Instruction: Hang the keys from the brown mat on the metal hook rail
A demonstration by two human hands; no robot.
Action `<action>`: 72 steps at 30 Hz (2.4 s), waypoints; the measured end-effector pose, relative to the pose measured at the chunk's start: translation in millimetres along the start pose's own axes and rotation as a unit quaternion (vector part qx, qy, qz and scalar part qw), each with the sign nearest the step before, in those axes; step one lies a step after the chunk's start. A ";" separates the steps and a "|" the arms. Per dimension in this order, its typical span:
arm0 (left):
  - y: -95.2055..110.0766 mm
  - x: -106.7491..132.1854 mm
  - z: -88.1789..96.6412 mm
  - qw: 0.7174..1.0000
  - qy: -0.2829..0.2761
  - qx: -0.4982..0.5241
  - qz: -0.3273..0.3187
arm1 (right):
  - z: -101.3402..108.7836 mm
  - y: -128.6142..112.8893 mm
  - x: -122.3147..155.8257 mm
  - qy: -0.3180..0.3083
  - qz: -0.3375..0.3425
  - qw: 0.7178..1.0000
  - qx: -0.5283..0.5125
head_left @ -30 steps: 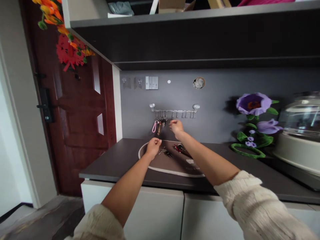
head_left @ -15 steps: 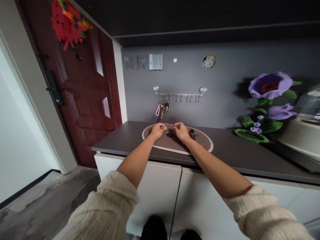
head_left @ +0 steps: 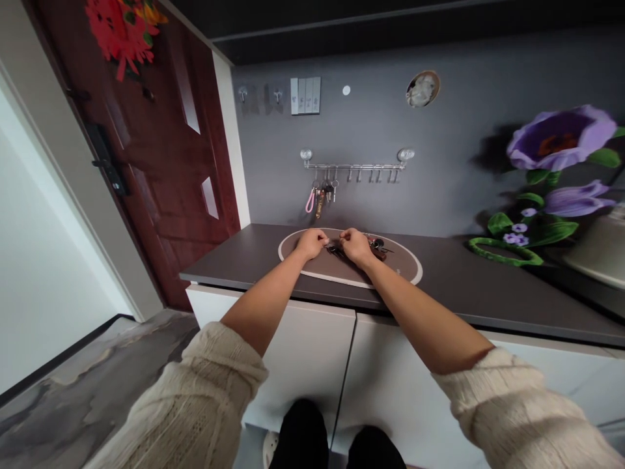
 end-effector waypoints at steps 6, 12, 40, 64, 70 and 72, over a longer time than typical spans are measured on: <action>0.4 -1.3 1.7 1.000 0.013 -0.004 -0.009 | -1.9 -4.2 -0.9 -0.021 0.007 0.998 0.059; -3.6 0.6 5.3 0.995 0.035 0.096 0.021 | -3.9 -7.3 -2.6 -0.029 0.024 0.997 0.074; -10.0 1.5 3.0 0.902 -0.008 0.425 0.078 | -13.6 -20.7 3.4 -0.084 0.002 0.963 -0.257; 6.2 7.3 5.5 0.930 0.022 0.363 0.052 | 0.2 -31.0 3.0 -0.054 0.111 0.970 -0.209; 5.9 7.6 16.1 0.958 0.082 0.271 0.039 | 6.9 -21.4 -4.4 -0.018 0.070 0.963 -0.260; 5.6 7.3 18.2 0.969 0.095 0.227 0.036 | 8.4 -17.9 -8.1 -0.011 0.043 0.955 -0.293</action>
Point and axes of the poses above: each hand's wrist, its own x-axis away from the middle knuckle, its own z-axis out of the back of the hand, y = z × x, the point moved 9 cm from there along -x, towards the middle knuckle, and after that the axes turned 8 degrees about -x, right-handed, at the moved point
